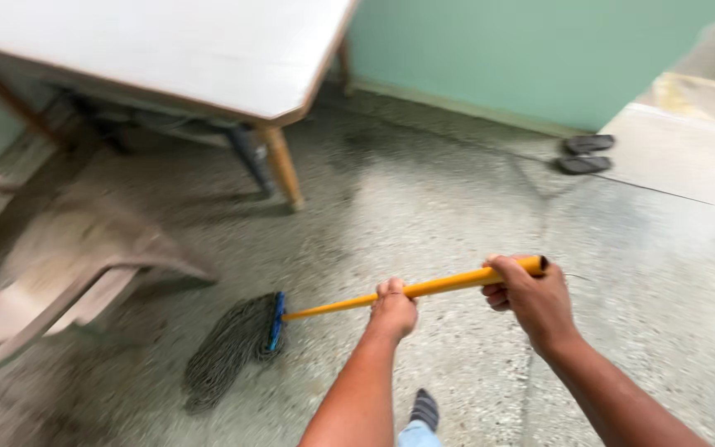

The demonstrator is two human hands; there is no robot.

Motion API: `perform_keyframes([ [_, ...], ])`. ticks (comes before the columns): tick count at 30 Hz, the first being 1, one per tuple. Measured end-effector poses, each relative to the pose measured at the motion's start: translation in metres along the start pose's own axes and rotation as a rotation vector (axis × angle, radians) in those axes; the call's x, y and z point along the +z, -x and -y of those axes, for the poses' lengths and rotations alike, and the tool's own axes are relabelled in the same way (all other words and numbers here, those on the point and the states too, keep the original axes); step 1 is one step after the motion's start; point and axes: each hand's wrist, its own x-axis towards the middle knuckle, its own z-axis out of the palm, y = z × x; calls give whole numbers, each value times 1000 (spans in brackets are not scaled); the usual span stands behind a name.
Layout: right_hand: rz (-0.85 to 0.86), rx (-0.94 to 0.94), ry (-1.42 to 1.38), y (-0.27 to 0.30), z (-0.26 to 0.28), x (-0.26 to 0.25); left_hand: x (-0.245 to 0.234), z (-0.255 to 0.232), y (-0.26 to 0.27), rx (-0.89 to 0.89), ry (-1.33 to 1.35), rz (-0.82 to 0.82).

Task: The person mops a floor using a mop with a yellow handle, maneuvering the tool around a table and a plastic chair.

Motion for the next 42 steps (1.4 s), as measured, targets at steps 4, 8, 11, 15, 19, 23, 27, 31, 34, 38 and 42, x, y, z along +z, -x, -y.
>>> perform_keyframes([
  [4, -107, 21, -5, -25, -3, -76, 33, -82, -8, -13, -5, 169],
  [8, -60, 30, 41, -48, -15, -93, 24, -99, -11, 66, -134, 203],
  [11, 36, -5, 17, -69, -11, -76, 6, -88, -16, 51, -150, 178],
  [15, 116, -17, 108, -91, 3, -16, -38, -52, -34, -19, -120, 49],
  [19, 275, -52, 68, -95, 0, 62, -88, 12, -43, -76, -54, -38],
  [23, 470, -31, 23, -86, -7, 142, -124, 92, -29, -193, -26, -121],
  [27, 636, 41, 36, -54, -18, 233, -150, 191, -6, -357, -12, -211],
  [31, 824, 113, 142, -9, -24, 293, -152, 273, 32, -542, 24, -229],
  [34, 903, 76, 243, 0, -17, 310, -152, 296, 44, -574, 73, -300],
  [38, 919, 2, 286, -18, -1, 304, -159, 264, 32, -616, 175, -321],
  [42, 810, 57, 200, -76, 22, 248, -138, 183, -14, -566, 171, -289],
])
